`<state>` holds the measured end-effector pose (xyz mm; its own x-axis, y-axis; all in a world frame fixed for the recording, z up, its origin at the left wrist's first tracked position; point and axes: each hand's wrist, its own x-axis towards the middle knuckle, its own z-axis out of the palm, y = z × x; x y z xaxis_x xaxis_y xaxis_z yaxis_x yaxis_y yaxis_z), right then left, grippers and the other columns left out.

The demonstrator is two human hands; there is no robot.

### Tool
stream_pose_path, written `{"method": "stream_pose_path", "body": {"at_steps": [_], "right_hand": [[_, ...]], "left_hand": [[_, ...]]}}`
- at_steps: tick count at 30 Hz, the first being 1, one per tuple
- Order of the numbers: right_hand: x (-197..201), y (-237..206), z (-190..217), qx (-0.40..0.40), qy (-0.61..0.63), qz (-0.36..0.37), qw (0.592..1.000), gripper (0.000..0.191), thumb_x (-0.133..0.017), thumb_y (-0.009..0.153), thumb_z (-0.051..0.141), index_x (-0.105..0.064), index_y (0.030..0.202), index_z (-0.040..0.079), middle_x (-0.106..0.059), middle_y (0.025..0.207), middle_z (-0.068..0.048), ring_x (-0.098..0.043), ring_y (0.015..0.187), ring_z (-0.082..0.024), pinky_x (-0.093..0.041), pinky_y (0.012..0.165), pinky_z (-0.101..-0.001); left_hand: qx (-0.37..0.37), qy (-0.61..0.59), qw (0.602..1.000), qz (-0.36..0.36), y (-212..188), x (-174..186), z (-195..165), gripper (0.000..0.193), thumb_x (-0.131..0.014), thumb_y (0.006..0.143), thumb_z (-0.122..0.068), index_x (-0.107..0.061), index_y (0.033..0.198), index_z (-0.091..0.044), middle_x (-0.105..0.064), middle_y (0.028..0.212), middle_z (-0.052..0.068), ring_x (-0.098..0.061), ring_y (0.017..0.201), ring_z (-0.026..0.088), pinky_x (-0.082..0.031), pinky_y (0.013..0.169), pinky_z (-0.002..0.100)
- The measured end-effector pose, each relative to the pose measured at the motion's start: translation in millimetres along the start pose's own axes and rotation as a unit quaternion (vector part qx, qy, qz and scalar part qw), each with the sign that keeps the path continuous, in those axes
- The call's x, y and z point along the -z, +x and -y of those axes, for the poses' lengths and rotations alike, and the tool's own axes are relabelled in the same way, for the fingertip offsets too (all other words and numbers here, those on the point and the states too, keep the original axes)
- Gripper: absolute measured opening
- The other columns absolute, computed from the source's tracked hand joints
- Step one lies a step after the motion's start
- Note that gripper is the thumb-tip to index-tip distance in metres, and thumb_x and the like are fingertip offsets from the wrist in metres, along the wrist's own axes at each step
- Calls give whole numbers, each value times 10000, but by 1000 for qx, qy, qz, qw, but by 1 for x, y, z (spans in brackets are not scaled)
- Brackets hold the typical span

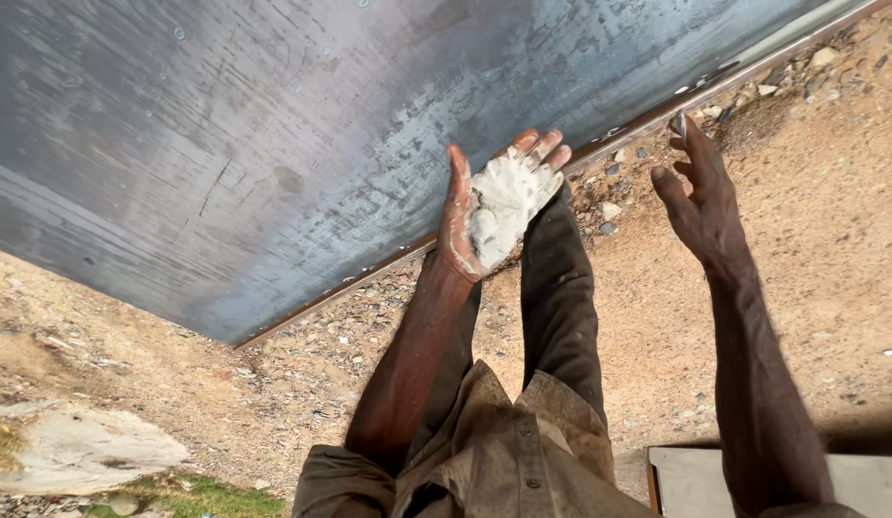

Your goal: The person applies a white putty-like substance by hand along the edges and seams of a large metal sheet laid on the ground. They repeatedly take material from their left palm and smooth it into the joints with their right hand.

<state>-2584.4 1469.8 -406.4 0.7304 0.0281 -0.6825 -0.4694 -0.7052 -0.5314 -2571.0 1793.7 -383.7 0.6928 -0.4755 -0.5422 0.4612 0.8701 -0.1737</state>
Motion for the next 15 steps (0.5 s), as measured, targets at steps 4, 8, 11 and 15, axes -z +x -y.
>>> {"method": "stream_pose_path", "body": {"at_steps": [4, 8, 11, 15], "right_hand": [[-32, -68, 68, 255, 27, -44, 966, 642, -396, 1174, 584, -321, 1734, 280, -79, 1820, -184, -120, 1700, -349, -118, 1351, -623], [-58, -96, 95, 271, 15, -57, 961, 724, -378, 1075, 697, -423, 1663, 278, 36, 1814, -187, 33, 1707, -356, 87, 1333, -632], [-66, -102, 88, 270, -9, -85, 959, 763, -383, 1060, 745, -549, 1603, 236, 64, 1799, -197, 103, 1699, -374, 83, 1336, -628], [-80, -116, 64, 265, 11, -106, 958, 782, -326, 1041, 770, -668, 1502, 239, 77, 1806, -165, 130, 1698, -343, 59, 1347, -600]], "left_hand": [[46, 3, 999, -6, 3, -19, 13, 1059, -311, 1023, -801, -238, 1679, 27, -290, 1733, 215, -303, 1602, 356, -237, 1361, 453], [82, 16, 996, -11, -3, -24, 35, 1066, -308, 1065, -809, -290, 1686, 57, -357, 1717, 195, -379, 1562, 317, -267, 1342, 442], [97, 38, 994, -27, -9, -17, 52, 1068, -315, 1056, -814, -311, 1682, 52, -371, 1718, 171, -395, 1558, 291, -278, 1347, 437], [90, 27, 996, -5, -7, -5, 78, 1064, -313, 1060, -804, -284, 1689, 53, -349, 1725, 190, -353, 1583, 300, -253, 1362, 448]]}}
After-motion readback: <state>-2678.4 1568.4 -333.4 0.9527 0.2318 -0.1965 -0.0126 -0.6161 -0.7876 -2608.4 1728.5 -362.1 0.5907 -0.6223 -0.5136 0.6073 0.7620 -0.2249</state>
